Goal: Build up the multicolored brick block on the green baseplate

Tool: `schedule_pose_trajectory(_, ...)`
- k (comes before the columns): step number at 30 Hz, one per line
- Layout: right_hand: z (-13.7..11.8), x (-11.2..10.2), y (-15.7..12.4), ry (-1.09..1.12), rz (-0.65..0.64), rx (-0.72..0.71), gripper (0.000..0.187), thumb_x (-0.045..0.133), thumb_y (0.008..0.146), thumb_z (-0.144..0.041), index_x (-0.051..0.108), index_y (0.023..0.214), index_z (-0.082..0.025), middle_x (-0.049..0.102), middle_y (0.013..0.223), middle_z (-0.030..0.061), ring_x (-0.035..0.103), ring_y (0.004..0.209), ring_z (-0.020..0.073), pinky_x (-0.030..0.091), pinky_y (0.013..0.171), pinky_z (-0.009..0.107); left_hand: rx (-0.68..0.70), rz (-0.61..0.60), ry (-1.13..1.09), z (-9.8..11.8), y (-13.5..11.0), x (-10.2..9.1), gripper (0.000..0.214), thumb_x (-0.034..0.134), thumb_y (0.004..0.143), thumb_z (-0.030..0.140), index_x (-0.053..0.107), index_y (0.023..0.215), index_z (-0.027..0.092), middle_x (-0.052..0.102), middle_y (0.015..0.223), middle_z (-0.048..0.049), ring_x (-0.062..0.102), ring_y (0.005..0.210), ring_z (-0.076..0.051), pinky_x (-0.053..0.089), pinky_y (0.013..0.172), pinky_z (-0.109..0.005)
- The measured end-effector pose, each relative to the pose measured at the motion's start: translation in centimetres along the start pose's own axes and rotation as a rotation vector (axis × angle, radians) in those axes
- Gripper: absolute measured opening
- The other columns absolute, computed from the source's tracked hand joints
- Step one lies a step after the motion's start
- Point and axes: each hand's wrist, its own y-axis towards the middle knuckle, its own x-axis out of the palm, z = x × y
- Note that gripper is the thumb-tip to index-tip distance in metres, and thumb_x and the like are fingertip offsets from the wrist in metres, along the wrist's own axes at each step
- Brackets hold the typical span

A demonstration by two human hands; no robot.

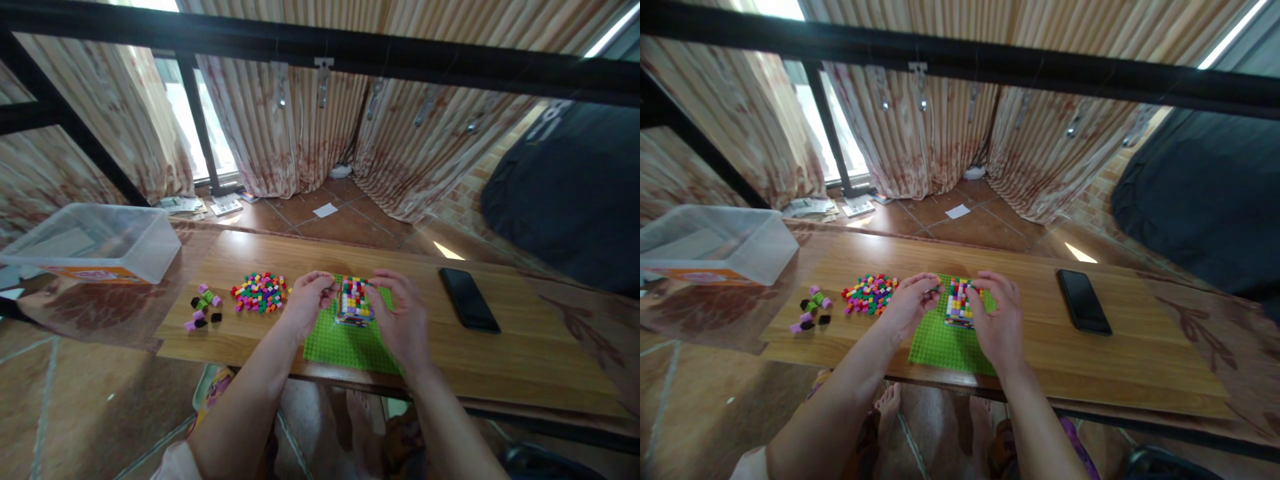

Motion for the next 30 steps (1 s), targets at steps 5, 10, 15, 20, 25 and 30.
schedule_pose_trajectory(5, 0.4, 0.2, 0.1, 0.193, 0.104, 0.249, 0.016, 0.064, 0.083, -0.034, 0.069, 0.088, -0.020, 0.070, 0.082, 0.0037, 0.063, 0.074, 0.0167, 0.051, 0.071, 0.033, -0.126, -0.064, -0.104, 0.4, 0.0, -0.1, 0.007, 0.059, 0.064, 0.012, 0.053, 0.068, 0.014, 0.055, 0.057, 0.0009, 0.036, 0.040, -0.002, 0.014, 0.035, -0.013)
schedule_pose_trajectory(10, 0.6, 0.6, -0.1, 0.267, 0.096, 0.281, 0.019, 0.066, 0.080, -0.030, 0.071, 0.095, -0.020, 0.072, 0.088, 0.0043, 0.065, 0.078, 0.0170, 0.052, 0.073, 0.032, -0.189, -0.053, -0.185, 0.6, 0.0, -0.1, 0.009, 0.052, 0.063, 0.010, 0.051, 0.070, 0.014, 0.055, 0.058, 0.0003, 0.035, 0.039, -0.003, 0.013, 0.034, -0.013)
schedule_pose_trajectory(15, 0.7, 0.6, -0.4, 0.186, 0.028, 0.140, 0.017, 0.059, 0.085, -0.027, 0.073, 0.095, -0.024, 0.073, 0.095, 0.0036, 0.066, 0.090, 0.0186, 0.051, 0.084, 0.036, -0.156, -0.042, -0.147, 0.4, 0.2, -0.1, 0.006, 0.058, 0.067, 0.015, 0.054, 0.070, 0.013, 0.054, 0.058, 0.0011, 0.036, 0.039, -0.002, 0.015, 0.034, -0.013)
schedule_pose_trajectory(20, 0.4, 0.7, -0.5, 0.111, -0.018, 0.067, 0.014, 0.060, 0.088, -0.030, 0.073, 0.091, -0.027, 0.073, 0.093, 0.0025, 0.064, 0.090, 0.0188, 0.050, 0.084, 0.037, -0.063, -0.040, -0.038, 0.0, 0.1, -0.1, 0.015, 0.068, 0.064, 0.019, 0.055, 0.068, 0.013, 0.054, 0.058, 0.0025, 0.035, 0.040, -0.001, 0.013, 0.035, -0.014)
schedule_pose_trajectory(25, 0.4, 0.8, -0.7, 0.097, -0.039, 0.013, 0.013, 0.061, 0.087, -0.029, 0.074, 0.089, -0.029, 0.074, 0.095, 0.0023, 0.058, 0.102, 0.0213, 0.048, 0.092, 0.041, -0.002, -0.109, 0.088, 0.3, -0.5, 0.1, 0.012, 0.068, 0.066, 0.023, 0.062, 0.069, 0.012, 0.051, 0.055, 0.0034, 0.031, 0.039, -0.001, 0.012, 0.038, -0.017)
schedule_pose_trajectory(30, 0.5, 1.0, -1.2, 0.138, -0.075, 0.063, 0.013, 0.060, 0.087, -0.029, 0.073, 0.088, -0.030, 0.075, 0.099, 0.0012, 0.054, 0.109, 0.0217, 0.044, 0.098, 0.046, -0.022, -0.239, 0.269, 0.4, -1.0, 0.3, 0.015, 0.061, 0.069, 0.022, 0.070, 0.075, 0.013, 0.043, 0.046, 0.0062, 0.025, 0.038, -0.003, 0.011, 0.041, -0.021)
